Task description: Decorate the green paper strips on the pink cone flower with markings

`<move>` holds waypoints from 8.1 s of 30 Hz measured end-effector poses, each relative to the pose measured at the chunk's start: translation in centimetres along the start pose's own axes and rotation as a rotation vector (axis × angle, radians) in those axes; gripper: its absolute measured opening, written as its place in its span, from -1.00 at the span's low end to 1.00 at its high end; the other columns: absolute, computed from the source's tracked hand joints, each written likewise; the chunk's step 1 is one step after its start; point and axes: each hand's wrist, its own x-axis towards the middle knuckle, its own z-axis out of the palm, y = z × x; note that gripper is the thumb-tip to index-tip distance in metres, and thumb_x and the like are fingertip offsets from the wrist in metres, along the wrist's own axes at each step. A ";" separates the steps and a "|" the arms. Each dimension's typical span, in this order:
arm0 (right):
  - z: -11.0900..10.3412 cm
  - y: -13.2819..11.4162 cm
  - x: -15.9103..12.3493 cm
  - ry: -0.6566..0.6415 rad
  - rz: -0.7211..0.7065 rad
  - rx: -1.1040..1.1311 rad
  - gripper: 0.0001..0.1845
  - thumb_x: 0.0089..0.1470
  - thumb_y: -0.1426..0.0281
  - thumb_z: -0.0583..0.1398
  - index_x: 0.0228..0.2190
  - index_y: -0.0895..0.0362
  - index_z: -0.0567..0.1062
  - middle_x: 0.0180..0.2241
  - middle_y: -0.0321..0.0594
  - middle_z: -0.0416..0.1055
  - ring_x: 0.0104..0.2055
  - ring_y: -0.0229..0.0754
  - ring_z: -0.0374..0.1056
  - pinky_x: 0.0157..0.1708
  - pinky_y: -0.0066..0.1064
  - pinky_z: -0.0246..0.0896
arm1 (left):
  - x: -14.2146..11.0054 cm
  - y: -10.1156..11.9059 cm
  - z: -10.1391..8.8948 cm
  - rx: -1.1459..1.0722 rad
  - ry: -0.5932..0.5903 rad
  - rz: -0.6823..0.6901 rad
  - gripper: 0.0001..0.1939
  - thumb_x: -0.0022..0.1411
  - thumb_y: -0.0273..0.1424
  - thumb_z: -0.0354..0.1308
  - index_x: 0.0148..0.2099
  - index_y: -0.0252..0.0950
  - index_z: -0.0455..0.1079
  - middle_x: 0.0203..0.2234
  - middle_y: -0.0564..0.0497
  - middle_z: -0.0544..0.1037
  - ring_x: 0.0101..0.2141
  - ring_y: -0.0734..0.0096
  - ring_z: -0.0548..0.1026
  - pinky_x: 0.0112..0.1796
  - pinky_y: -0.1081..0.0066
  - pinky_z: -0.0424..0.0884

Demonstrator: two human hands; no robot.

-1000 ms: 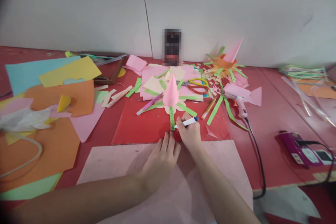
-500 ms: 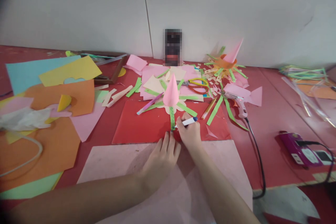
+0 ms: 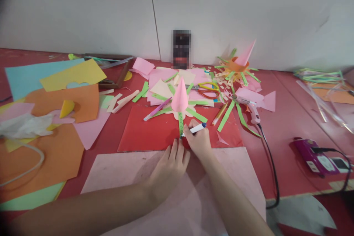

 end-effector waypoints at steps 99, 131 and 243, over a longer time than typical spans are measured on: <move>-2.6 0.0 3.2 0.035 -0.012 0.183 -0.74 0.05 0.16 0.07 -0.49 0.09 0.30 -0.64 -0.35 0.31 -0.53 -0.23 0.25 -0.43 -0.39 0.15 | 3.2 -8.0 1.2 -1.091 -0.002 -0.426 -0.76 0.28 -0.29 -0.16 -0.18 -0.21 0.30 -0.27 0.03 0.47 -0.22 0.39 0.41 -0.19 0.39 0.31; -2.1 1.5 4.4 0.027 -0.050 -0.081 -0.68 0.05 0.10 0.03 -0.26 0.06 0.32 -0.19 -0.15 0.41 -0.15 -0.06 0.32 -0.17 -0.22 0.14 | 3.0 -8.7 3.2 -0.559 0.055 -0.316 -0.65 0.25 -0.39 -0.08 0.09 -0.22 0.14 -0.01 -0.06 0.37 0.01 0.24 0.30 -0.02 0.17 0.26; -1.6 2.2 5.1 -0.013 0.022 0.178 -0.88 -0.14 0.36 0.17 -0.48 0.07 0.29 -0.36 -0.26 0.41 -0.27 -0.13 0.36 -0.24 -0.30 0.23 | 2.7 -8.5 3.0 -0.363 0.105 -0.251 -0.70 0.25 -0.44 -0.10 0.02 -0.29 0.26 -0.04 -0.11 0.43 -0.01 0.23 0.37 -0.04 0.16 0.33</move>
